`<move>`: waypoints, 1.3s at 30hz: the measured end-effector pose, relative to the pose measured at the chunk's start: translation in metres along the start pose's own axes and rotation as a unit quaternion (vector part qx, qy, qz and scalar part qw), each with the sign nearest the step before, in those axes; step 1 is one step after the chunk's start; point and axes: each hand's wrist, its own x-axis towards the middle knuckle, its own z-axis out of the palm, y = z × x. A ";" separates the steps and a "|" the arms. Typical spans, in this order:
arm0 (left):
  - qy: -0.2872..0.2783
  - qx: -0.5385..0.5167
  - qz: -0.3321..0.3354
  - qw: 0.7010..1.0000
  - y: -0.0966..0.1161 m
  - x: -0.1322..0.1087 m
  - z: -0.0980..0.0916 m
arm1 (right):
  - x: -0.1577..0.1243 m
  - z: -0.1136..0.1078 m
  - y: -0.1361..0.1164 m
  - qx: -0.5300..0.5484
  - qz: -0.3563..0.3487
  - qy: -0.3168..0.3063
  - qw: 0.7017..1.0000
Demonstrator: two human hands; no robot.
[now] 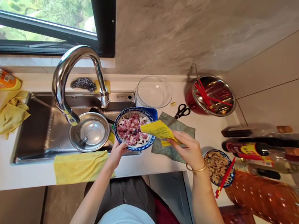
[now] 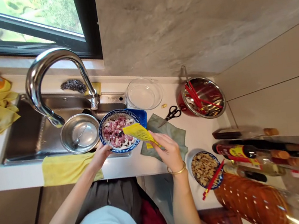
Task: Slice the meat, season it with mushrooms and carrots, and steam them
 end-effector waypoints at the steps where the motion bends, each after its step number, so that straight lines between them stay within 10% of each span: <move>1: 0.002 -0.001 0.004 1.000 0.000 0.000 -0.002 | 0.000 0.000 -0.001 0.001 0.004 0.004 1.000; 14: 0.005 -0.012 -0.006 1.000 0.009 -0.010 -0.007 | 0.020 0.016 -0.008 0.087 0.102 0.092 0.987; 19: 0.016 0.003 -0.013 1.000 0.013 -0.019 -0.011 | 0.012 0.039 0.005 0.356 0.237 0.179 0.886; 27: 0.032 0.068 -0.041 0.996 0.010 -0.021 -0.006 | -0.003 0.050 0.016 0.571 0.256 0.229 0.746; 39: -0.009 0.125 -0.081 0.989 -0.018 -0.007 0.008 | -0.056 -0.017 0.158 0.225 0.354 0.560 0.714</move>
